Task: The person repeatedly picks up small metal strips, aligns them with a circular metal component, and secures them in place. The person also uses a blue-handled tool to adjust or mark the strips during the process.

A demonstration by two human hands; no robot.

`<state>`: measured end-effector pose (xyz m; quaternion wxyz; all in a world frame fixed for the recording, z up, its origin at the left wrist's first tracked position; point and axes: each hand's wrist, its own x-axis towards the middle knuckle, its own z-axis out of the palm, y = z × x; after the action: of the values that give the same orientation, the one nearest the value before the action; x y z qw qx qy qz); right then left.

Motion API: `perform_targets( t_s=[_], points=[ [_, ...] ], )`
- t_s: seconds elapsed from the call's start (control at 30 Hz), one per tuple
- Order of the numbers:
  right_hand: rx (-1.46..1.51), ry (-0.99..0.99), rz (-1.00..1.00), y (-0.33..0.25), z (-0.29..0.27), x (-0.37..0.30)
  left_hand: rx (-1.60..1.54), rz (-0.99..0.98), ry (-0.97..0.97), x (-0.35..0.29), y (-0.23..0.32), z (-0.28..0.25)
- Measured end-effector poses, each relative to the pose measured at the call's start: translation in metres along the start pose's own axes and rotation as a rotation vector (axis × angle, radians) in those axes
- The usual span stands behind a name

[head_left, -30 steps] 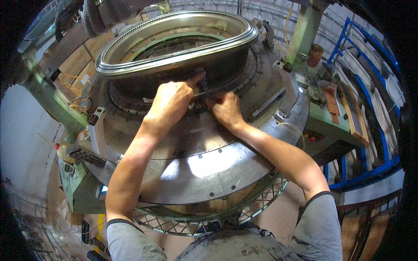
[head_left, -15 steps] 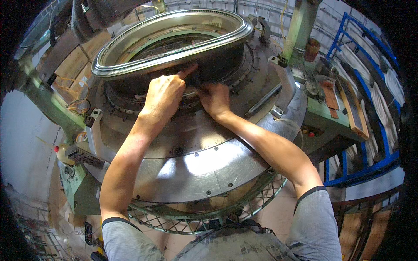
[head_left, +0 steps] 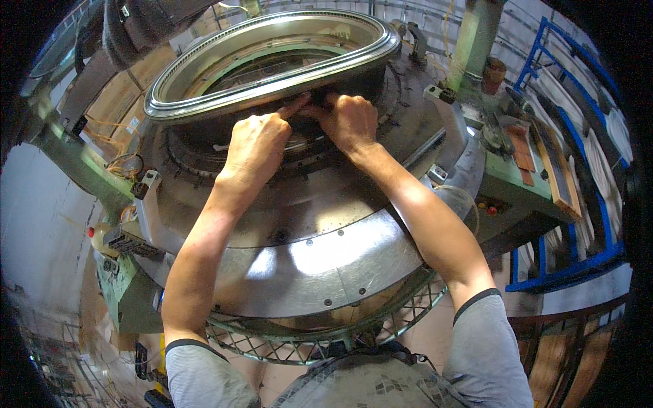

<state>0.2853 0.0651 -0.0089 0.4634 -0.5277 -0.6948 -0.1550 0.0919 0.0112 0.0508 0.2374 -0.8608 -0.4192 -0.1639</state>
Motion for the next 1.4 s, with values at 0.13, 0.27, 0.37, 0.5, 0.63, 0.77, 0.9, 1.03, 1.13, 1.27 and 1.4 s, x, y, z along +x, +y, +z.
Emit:
perform_targets(
  t_s=[0.13, 0.27, 0.37, 0.5, 0.63, 0.77, 0.9, 1.03, 1.13, 1.27, 1.4],
  points=[
    [-0.030, -0.130, 0.063, -0.004, 0.000, -0.001, -0.156, 0.037, 0.028, -0.012, -0.002, -0.005],
    [0.424, -0.287, 0.210, -0.005, -0.001, 0.003, -0.469, 0.006, 0.240, -0.027, 0.003, -0.004],
    [1.264, -0.669, 0.788, -0.007, -0.006, 0.005, -0.620, -0.043, 0.307, -0.034, 0.001, -0.003],
    [1.437, -0.577, 0.724, -0.017, -0.013, 0.010, -0.746, -0.232, 0.172, -0.036, -0.004, -0.004],
    [1.387, -0.610, 0.548, -0.014, -0.022, 0.015, -0.759, -0.232, 0.238, -0.036, -0.002, 0.001],
    [1.148, -0.655, 0.637, -0.006, -0.027, 0.013, -0.798, -0.235, 0.250, -0.036, -0.002, 0.004],
    [1.473, -0.518, 0.460, 0.000, -0.019, 0.013, -0.860, -0.278, 0.185, -0.037, -0.002, 0.004],
    [0.772, -0.382, 0.412, 0.011, -0.006, 0.011, -0.852, -0.267, 0.204, -0.036, -0.001, 0.004],
    [0.445, -0.296, 0.115, 0.016, 0.002, -0.004, -0.831, -0.260, 0.219, -0.037, -0.001, 0.002],
    [0.389, -0.393, 0.120, 0.012, 0.016, -0.017, -0.860, -0.292, 0.203, -0.038, -0.002, 0.004],
    [1.067, -0.347, 0.433, 0.000, 0.013, -0.005, -0.972, -0.334, 0.251, -0.038, -0.004, 0.011]
  ],
)
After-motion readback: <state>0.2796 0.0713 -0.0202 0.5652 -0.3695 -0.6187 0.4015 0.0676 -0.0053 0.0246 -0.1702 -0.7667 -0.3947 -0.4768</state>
